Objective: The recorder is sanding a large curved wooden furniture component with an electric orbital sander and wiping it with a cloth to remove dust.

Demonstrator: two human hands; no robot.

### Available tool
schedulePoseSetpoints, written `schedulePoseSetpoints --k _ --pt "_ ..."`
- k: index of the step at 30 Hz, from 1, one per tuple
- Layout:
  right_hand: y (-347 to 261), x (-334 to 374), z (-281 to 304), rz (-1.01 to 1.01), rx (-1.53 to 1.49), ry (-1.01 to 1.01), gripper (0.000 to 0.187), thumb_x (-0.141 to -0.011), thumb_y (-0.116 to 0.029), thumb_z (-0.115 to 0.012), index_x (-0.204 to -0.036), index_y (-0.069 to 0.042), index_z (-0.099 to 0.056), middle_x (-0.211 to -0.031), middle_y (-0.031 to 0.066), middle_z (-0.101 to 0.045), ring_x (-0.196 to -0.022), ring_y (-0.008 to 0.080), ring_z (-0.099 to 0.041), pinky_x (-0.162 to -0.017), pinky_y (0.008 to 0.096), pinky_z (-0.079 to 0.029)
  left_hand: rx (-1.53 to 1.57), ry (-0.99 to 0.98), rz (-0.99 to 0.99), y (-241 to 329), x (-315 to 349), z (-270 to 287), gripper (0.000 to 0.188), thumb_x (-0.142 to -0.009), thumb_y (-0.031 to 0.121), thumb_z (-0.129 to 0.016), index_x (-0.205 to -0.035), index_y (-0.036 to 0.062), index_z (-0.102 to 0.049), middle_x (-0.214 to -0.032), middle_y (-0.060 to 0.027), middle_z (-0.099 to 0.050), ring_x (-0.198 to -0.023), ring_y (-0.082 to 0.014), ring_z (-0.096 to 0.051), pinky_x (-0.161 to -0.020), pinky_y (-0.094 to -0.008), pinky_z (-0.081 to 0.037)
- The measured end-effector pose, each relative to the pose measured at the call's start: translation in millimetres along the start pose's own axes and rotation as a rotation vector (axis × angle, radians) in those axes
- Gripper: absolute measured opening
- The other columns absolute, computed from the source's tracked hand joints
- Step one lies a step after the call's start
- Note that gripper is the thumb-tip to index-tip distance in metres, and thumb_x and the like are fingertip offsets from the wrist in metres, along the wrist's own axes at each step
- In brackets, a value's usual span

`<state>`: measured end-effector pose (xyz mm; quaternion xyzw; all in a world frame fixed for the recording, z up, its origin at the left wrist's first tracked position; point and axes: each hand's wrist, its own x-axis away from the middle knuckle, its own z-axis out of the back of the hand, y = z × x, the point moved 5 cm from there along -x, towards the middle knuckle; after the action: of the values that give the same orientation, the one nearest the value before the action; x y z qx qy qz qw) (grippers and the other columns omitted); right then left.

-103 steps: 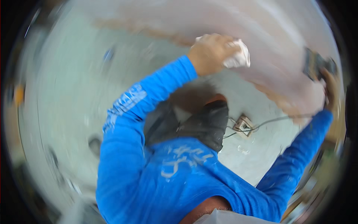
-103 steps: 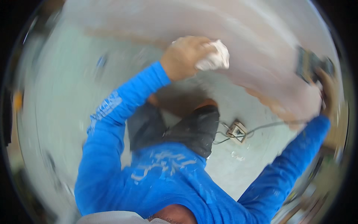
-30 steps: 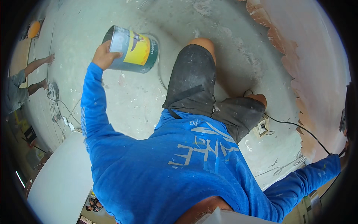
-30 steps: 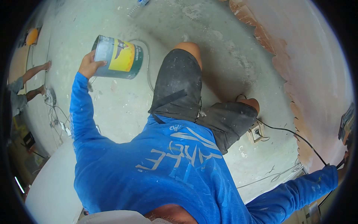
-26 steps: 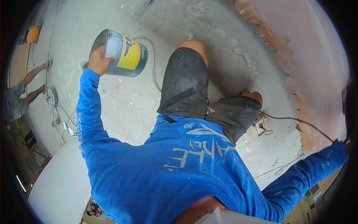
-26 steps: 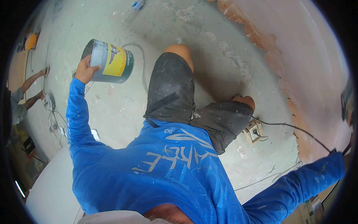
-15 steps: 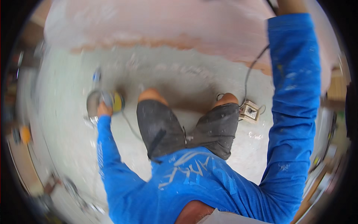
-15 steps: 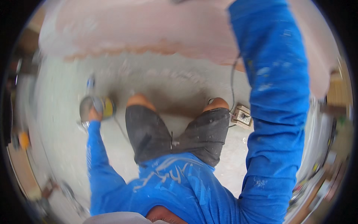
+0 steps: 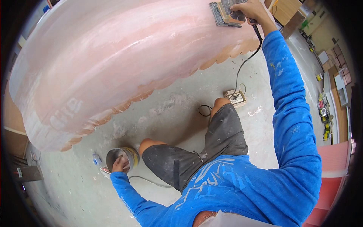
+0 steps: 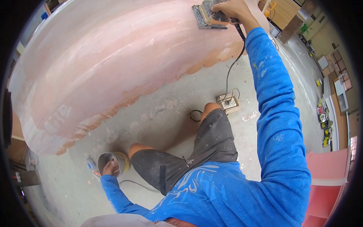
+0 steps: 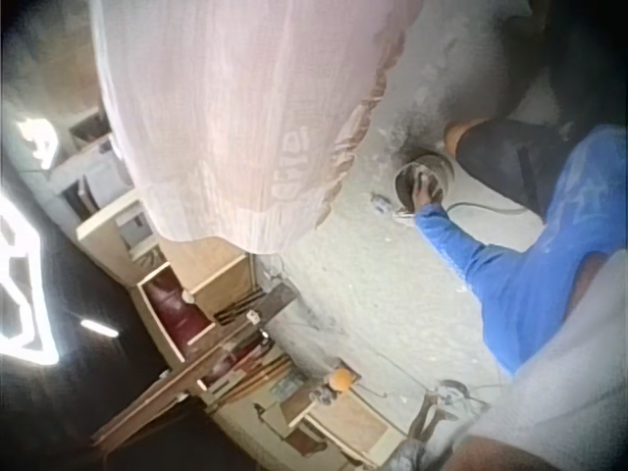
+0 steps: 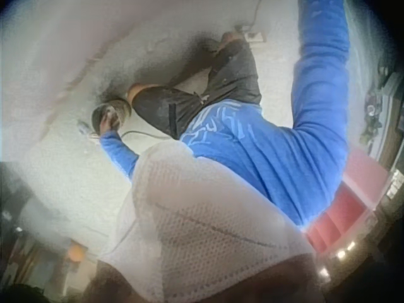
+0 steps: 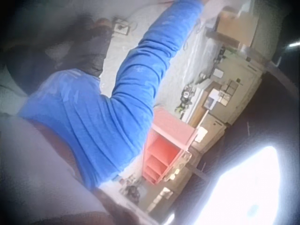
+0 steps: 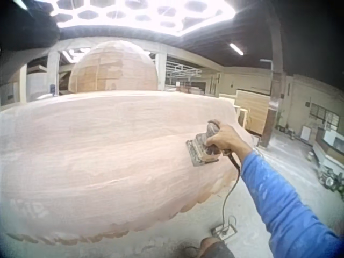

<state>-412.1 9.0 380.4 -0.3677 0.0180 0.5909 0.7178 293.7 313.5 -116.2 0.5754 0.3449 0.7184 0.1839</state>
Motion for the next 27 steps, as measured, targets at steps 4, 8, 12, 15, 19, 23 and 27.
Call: schedulePoseSetpoints --k 4,8,12,15,19,23,27 --pt "-38.9 16.1 -16.4 -0.034 -0.076 -0.080 0.087 -0.062 -0.024 -0.081 -0.144 -0.017 -0.051 -0.097 0.0197 -0.071 -0.067 0.0263 -0.068 -0.053 0.0355 -0.057 -0.194 0.042 -0.067 -21.9 -10.3 3.8 0.042 -0.089 0.031 -0.070 -0.125 0.0102 -0.067 -0.108 -0.0245 -0.071 -0.095 -0.0405 -0.070 -0.084 -0.0470 -0.056" --pt "-92.9 31.2 -26.5 0.068 0.029 -0.103 0.083 -0.061 -0.027 -0.080 -0.139 -0.015 -0.055 -0.101 0.0228 -0.071 -0.072 0.0311 -0.070 -0.059 0.0398 -0.060 -0.391 0.157 -0.122 1.3 -33.9 -5.8 0.042 -0.091 0.036 -0.067 -0.124 0.0093 -0.067 -0.107 -0.0239 -0.071 -0.096 -0.0413 -0.070 -0.083 -0.0483 -0.057" --pt "-145.6 54.1 -43.3 0.228 0.007 -0.128 0.080 -0.061 -0.026 -0.077 -0.138 -0.012 -0.057 -0.104 0.0251 -0.070 -0.075 0.0336 -0.071 -0.062 0.0393 -0.061 -0.589 0.306 -0.154 -1.7 -51.2 8.8 0.044 -0.093 0.040 -0.063 -0.123 0.0083 -0.067 -0.106 -0.0233 -0.072 -0.096 -0.0421 -0.070 -0.083 -0.0495 -0.057" --pt "-187.0 71.9 -42.1 0.269 -0.113 -0.279 0.079 -0.063 -0.023 -0.074 -0.138 -0.011 -0.056 -0.104 0.0256 -0.070 -0.075 0.0340 -0.071 -0.062 0.0402 -0.061 -0.745 0.408 -0.155 -1.6 -66.8 21.8 0.046 -0.095 0.043 -0.061 -0.123 0.0076 -0.068 -0.106 -0.0228 -0.072 -0.096 -0.0427 -0.070 -0.082 -0.0504 -0.057" --pt "-184.3 53.1 -68.5 0.596 -0.008 -0.141 0.076 -0.065 -0.019 -0.069 -0.139 -0.010 -0.055 -0.099 0.0244 -0.071 -0.066 0.0333 -0.069 -0.056 0.0394 -0.060 -0.975 0.516 -0.149 -3.8 -86.8 32.0 0.049 -0.097 0.048 -0.058 -0.122 0.0067 -0.068 -0.105 -0.0222 -0.073 -0.096 -0.0435 -0.070 -0.082 -0.0517 -0.057" --pt "-174.5 61.6 -46.6 0.423 -0.045 -0.322 0.078 -0.064 -0.016 -0.070 -0.140 -0.009 -0.054 -0.097 0.0232 -0.072 -0.067 0.0314 -0.070 -0.057 0.0384 -0.060 -1.169 0.598 -0.108 -13.0 -74.4 54.3 0.052 -0.098 0.051 -0.055 -0.121 0.0060 -0.068 -0.104 -0.0217 -0.073 -0.096 -0.0440 -0.070 -0.081 -0.0526 -0.057" --pt "-108.6 24.3 -38.4 0.267 -0.113 -0.267 0.083 -0.061 -0.015 -0.075 -0.142 -0.011 -0.054 -0.095 0.0201 -0.073 -0.072 0.0278 -0.072 -0.063 0.0365 -0.060 -0.533 0.584 0.047 16.1 -61.4 31.3 0.052 -0.092 0.049 -0.062 -0.115 0.0027 -0.068 -0.104 -0.0213 -0.073 -0.100 -0.0405 -0.070 -0.082 -0.0487 -0.057"
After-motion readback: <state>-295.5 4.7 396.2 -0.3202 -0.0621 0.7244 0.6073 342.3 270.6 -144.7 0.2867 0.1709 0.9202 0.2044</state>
